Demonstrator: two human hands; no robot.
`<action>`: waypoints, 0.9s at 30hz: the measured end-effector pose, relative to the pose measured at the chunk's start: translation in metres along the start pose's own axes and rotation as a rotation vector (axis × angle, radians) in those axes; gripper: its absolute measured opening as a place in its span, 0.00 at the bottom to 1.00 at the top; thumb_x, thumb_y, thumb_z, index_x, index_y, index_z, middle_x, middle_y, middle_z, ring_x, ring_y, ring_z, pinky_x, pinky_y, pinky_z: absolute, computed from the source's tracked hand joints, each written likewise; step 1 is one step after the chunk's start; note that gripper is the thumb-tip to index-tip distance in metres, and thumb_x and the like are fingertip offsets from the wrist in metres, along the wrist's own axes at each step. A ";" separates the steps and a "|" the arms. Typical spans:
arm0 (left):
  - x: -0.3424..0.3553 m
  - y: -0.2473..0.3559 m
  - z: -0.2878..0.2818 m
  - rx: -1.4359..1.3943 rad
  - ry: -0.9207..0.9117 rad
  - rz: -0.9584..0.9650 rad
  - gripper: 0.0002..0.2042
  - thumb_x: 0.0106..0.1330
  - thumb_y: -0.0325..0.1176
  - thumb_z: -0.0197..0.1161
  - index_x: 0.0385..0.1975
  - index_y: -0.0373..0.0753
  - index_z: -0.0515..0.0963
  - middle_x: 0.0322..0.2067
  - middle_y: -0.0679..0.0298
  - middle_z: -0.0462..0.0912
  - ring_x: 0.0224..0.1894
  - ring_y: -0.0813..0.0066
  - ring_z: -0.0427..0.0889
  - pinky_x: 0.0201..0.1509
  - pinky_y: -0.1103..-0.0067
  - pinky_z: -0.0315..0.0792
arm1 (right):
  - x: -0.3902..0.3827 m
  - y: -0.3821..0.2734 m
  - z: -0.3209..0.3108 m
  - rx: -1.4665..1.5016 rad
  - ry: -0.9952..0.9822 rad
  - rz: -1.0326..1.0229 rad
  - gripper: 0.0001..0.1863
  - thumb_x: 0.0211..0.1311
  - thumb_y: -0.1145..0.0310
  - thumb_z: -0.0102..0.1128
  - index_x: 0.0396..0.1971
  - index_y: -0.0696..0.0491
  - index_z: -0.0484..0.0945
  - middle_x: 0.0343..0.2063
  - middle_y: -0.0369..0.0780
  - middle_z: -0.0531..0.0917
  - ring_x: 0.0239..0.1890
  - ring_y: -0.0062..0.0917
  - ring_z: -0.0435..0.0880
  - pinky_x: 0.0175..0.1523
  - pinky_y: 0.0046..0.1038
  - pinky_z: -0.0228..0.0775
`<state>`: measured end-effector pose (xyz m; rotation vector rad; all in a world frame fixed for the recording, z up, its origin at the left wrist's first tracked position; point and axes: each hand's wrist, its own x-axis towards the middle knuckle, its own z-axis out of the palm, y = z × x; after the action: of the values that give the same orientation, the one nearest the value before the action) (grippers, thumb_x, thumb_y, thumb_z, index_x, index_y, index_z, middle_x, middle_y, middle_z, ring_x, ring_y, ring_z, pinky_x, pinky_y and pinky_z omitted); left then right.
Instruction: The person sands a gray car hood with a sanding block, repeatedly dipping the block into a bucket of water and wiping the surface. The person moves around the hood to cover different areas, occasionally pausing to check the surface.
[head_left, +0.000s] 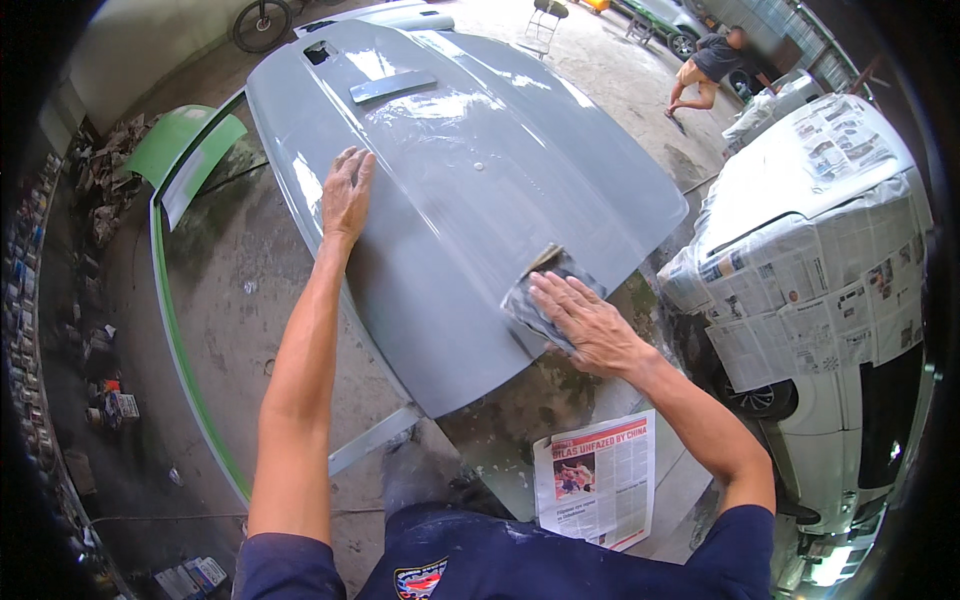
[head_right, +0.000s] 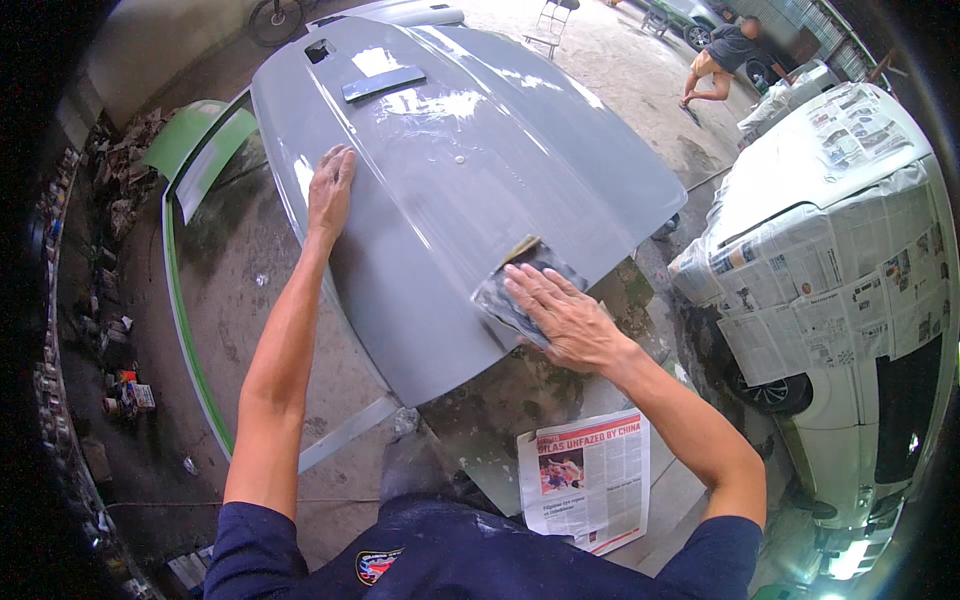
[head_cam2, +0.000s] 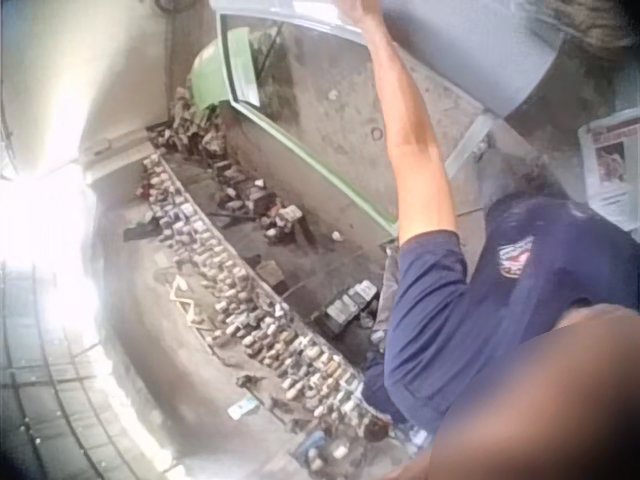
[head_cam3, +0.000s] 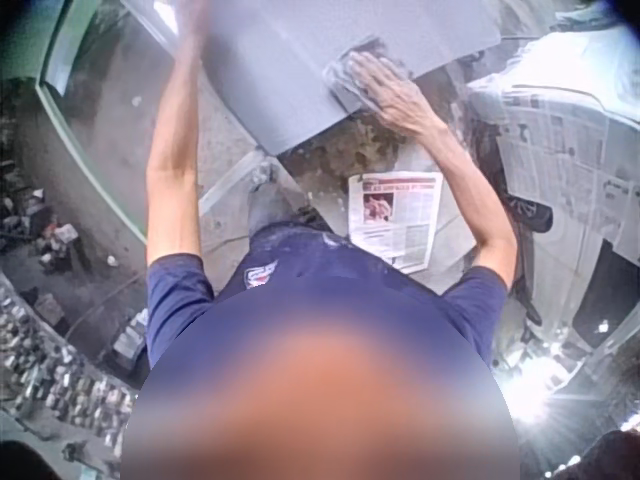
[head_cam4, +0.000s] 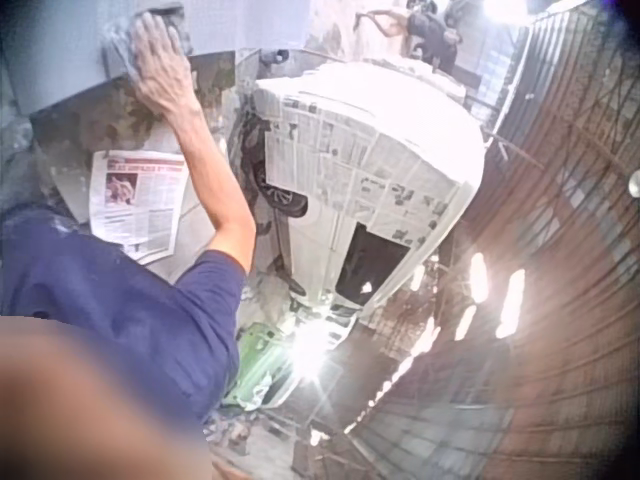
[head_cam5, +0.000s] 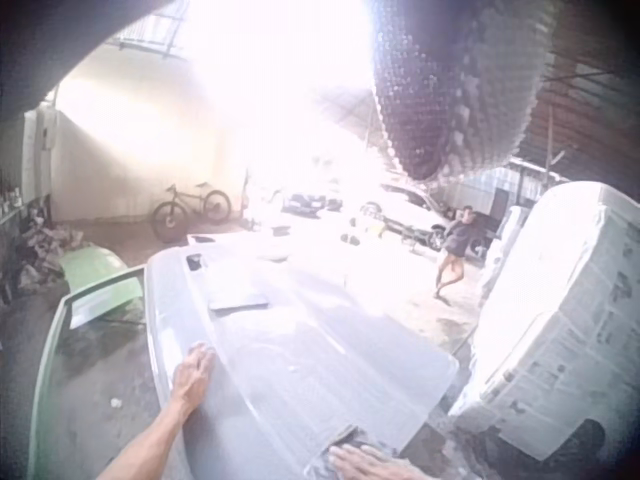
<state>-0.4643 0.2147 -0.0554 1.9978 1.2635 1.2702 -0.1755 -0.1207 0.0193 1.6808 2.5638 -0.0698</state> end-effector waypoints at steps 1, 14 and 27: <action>-0.002 0.003 -0.002 -0.023 -0.010 -0.010 0.30 0.79 0.57 0.53 0.62 0.34 0.81 0.69 0.47 0.76 0.72 0.50 0.73 0.77 0.64 0.66 | -0.011 -0.003 0.003 0.035 0.018 -0.004 0.42 0.76 0.59 0.59 0.82 0.54 0.50 0.82 0.43 0.54 0.84 0.37 0.51 0.86 0.41 0.44; -0.002 0.003 -0.007 -0.188 -0.003 -0.027 0.31 0.79 0.58 0.54 0.61 0.33 0.82 0.68 0.46 0.76 0.73 0.50 0.73 0.77 0.63 0.66 | 0.381 0.086 -0.007 0.087 0.113 0.090 0.36 0.86 0.46 0.31 0.83 0.50 0.50 0.84 0.43 0.49 0.85 0.38 0.46 0.88 0.40 0.35; -0.005 0.001 -0.001 -0.113 -0.015 -0.022 0.33 0.80 0.61 0.50 0.60 0.33 0.83 0.69 0.46 0.75 0.72 0.48 0.74 0.76 0.63 0.67 | 0.009 -0.005 -0.005 0.129 0.009 0.031 0.38 0.82 0.52 0.47 0.82 0.54 0.49 0.83 0.46 0.50 0.84 0.39 0.48 0.87 0.43 0.39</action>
<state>-0.4658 0.2099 -0.0560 1.9062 1.1767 1.2840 -0.1839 -0.1136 0.0230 1.7664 2.5906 -0.2314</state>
